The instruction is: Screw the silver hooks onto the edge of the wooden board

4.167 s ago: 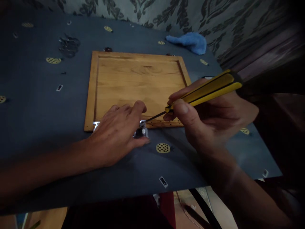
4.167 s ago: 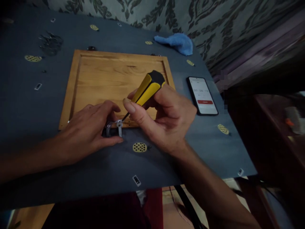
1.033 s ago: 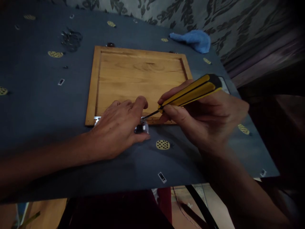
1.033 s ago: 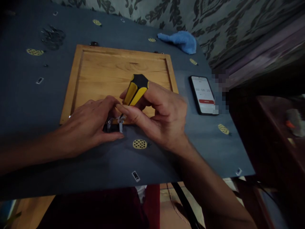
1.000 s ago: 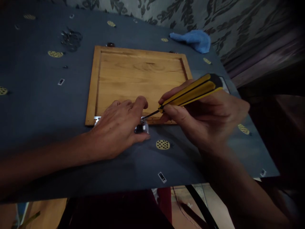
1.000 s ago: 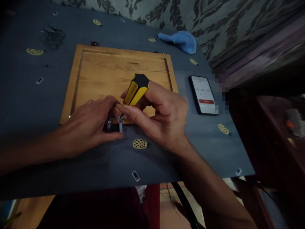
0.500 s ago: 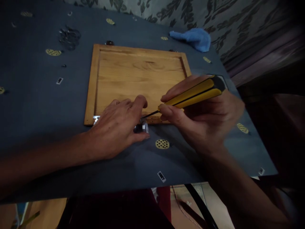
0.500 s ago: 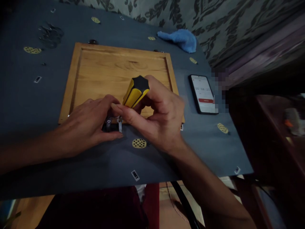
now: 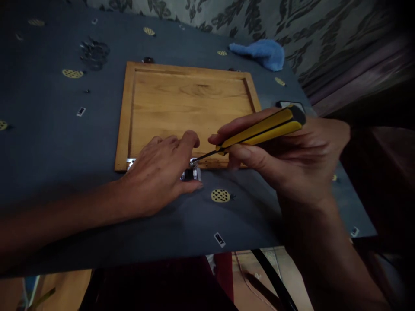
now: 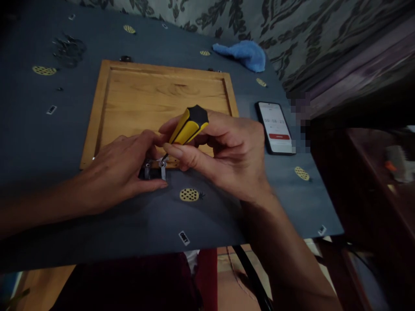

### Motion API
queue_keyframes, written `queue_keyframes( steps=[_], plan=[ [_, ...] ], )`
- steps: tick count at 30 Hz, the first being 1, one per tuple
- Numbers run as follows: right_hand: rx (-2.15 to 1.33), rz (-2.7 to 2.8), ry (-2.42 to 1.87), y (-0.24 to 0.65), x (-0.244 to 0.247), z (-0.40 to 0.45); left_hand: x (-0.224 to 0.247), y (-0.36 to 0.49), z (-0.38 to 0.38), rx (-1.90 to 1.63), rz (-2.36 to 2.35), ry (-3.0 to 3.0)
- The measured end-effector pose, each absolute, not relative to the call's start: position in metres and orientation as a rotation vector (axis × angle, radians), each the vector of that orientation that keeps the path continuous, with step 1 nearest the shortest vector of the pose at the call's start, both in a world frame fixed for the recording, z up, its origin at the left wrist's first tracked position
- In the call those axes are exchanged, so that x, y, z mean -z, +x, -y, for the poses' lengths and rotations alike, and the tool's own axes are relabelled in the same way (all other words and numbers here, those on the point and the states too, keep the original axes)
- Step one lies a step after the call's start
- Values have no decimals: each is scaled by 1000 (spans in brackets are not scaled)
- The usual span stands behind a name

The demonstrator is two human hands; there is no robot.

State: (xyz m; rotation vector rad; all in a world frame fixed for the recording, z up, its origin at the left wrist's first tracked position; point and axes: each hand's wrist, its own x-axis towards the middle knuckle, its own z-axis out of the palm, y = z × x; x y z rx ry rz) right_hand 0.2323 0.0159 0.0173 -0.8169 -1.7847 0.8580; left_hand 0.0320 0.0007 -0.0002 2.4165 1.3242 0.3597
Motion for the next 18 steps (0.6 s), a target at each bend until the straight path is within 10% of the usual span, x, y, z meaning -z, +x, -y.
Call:
queue_keyframes(
  steps=[18],
  plan=[
    [-441,1771,-903,222,-9,-7,-1,32,-2,-349,-1298,2372]
  ],
)
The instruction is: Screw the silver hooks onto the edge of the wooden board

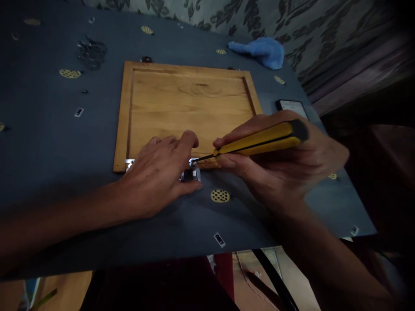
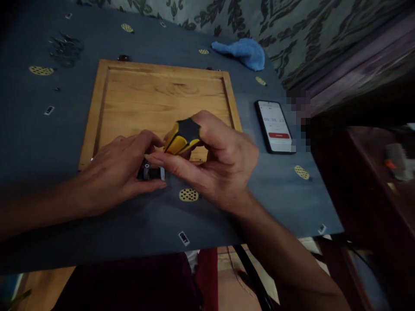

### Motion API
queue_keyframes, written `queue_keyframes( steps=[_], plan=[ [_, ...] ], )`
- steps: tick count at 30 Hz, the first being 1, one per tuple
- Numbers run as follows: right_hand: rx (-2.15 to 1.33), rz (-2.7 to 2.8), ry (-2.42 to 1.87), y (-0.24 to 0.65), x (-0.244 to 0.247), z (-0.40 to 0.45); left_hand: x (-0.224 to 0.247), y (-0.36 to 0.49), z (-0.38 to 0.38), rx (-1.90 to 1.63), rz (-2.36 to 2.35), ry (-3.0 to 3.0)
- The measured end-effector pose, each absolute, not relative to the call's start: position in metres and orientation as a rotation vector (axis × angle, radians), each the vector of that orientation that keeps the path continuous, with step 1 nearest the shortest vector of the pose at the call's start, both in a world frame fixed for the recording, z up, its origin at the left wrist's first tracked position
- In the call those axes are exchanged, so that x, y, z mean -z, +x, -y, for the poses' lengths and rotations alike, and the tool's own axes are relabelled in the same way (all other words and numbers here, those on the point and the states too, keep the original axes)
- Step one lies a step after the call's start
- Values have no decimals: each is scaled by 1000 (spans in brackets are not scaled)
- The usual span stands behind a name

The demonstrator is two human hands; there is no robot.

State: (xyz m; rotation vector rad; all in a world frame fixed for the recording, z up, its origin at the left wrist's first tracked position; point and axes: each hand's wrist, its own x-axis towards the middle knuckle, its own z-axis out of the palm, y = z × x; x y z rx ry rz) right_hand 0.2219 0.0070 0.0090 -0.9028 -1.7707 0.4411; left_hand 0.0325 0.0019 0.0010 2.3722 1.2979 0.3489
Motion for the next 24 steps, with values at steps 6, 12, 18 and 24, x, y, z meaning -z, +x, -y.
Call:
queue_keyframes(
  steps=[6,12,18,24],
  plan=[
    [-345,1566,-1119,221,-20,4,3,31,0,-403,-1280,2384],
    [-422,1679,-957,219,-6,-5,3,32,-2,-403,-1300,2393],
    [-462,1676,-964,218,-5,-6,3,31,-1,-405,-1298,2415],
    [-489,1727,-926,220,-1,-8,3,31,-1,-393,-1301,2440]
  ],
)
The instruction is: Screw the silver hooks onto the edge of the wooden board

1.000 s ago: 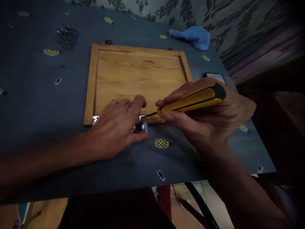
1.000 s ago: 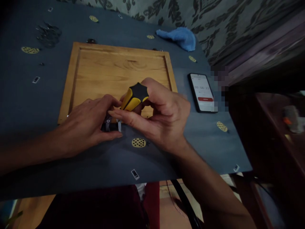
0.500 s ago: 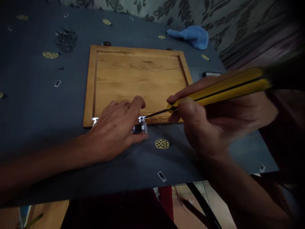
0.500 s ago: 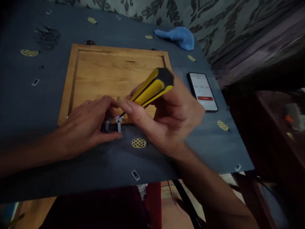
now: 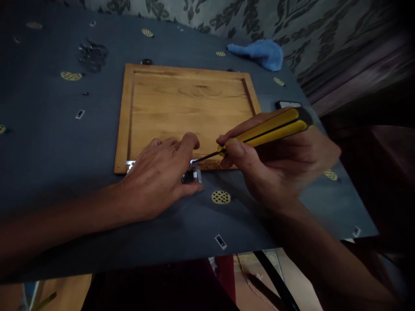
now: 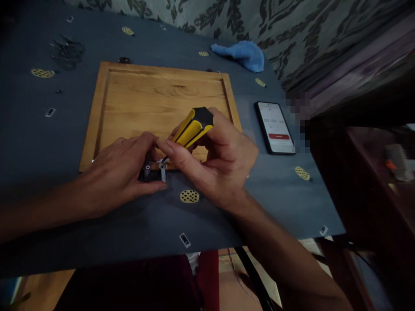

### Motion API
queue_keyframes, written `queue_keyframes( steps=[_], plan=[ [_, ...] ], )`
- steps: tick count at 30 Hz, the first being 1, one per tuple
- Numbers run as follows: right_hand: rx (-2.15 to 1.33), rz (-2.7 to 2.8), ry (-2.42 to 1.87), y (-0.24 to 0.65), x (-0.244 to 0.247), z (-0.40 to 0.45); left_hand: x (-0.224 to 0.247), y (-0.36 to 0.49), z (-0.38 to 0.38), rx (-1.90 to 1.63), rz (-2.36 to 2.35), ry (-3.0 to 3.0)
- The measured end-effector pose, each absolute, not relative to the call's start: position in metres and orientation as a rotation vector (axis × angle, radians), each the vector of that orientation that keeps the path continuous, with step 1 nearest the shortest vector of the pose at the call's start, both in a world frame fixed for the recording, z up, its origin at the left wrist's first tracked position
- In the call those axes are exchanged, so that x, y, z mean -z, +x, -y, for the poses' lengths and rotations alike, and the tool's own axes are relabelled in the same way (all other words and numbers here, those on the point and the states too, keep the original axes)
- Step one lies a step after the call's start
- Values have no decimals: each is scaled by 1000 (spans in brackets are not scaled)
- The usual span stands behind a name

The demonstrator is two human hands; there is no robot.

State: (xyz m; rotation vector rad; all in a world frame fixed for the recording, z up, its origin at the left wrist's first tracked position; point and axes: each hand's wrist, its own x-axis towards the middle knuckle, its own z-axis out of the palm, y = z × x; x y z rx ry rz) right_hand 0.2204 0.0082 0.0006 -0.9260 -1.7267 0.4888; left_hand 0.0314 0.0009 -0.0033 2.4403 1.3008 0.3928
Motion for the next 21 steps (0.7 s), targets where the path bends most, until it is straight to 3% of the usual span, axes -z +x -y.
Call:
queue_keyframes(
  steps=[21],
  plan=[
    [-637,1896,-911,231,-22,-12,2,31,-1,-383,-1291,2417]
  ],
)
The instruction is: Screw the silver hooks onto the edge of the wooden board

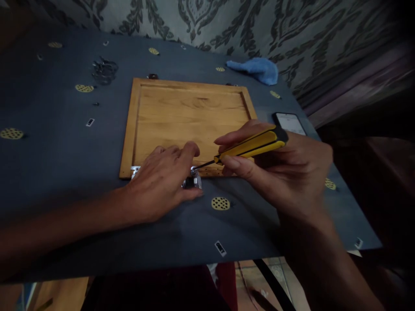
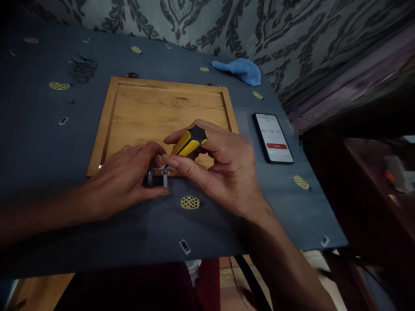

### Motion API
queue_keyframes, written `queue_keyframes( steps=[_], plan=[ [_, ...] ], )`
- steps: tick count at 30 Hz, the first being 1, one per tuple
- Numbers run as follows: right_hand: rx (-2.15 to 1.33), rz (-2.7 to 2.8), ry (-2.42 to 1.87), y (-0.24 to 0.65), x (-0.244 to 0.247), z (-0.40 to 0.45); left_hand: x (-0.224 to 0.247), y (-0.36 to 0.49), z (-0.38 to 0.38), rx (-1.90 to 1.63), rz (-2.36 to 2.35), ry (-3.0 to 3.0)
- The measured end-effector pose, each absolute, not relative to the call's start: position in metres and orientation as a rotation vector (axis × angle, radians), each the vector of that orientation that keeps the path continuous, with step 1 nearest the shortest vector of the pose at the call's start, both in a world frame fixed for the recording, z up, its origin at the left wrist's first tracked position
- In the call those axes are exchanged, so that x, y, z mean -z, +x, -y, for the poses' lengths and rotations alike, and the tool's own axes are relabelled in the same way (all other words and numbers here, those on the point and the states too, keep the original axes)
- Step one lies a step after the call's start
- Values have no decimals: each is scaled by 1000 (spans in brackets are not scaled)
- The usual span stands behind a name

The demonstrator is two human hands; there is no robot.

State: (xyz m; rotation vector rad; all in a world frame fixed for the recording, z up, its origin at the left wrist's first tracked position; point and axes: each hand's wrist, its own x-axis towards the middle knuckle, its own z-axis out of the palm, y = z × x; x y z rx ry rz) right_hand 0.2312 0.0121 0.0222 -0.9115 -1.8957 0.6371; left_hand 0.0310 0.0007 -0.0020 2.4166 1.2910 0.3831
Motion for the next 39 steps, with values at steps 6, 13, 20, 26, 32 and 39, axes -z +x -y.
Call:
queue_keyframes(
  steps=[6,13,20,26,32,39],
  plan=[
    [-599,1975,-911,233,-26,-11,2,32,0,-362,-1311,2421],
    [-583,2059,-858,235,-30,-12,1,32,-1,-363,-1305,2396],
    [-625,2030,-870,234,-32,-10,0,32,0,-337,-1298,2376],
    [-508,1733,-928,233,-31,-7,0,30,0,-373,-1273,2374],
    [-570,1893,-855,235,-24,-13,1,31,-1,-399,-1283,2379],
    [-593,1910,-924,231,-24,-10,0,30,0,-367,-1288,2380]
  ],
)
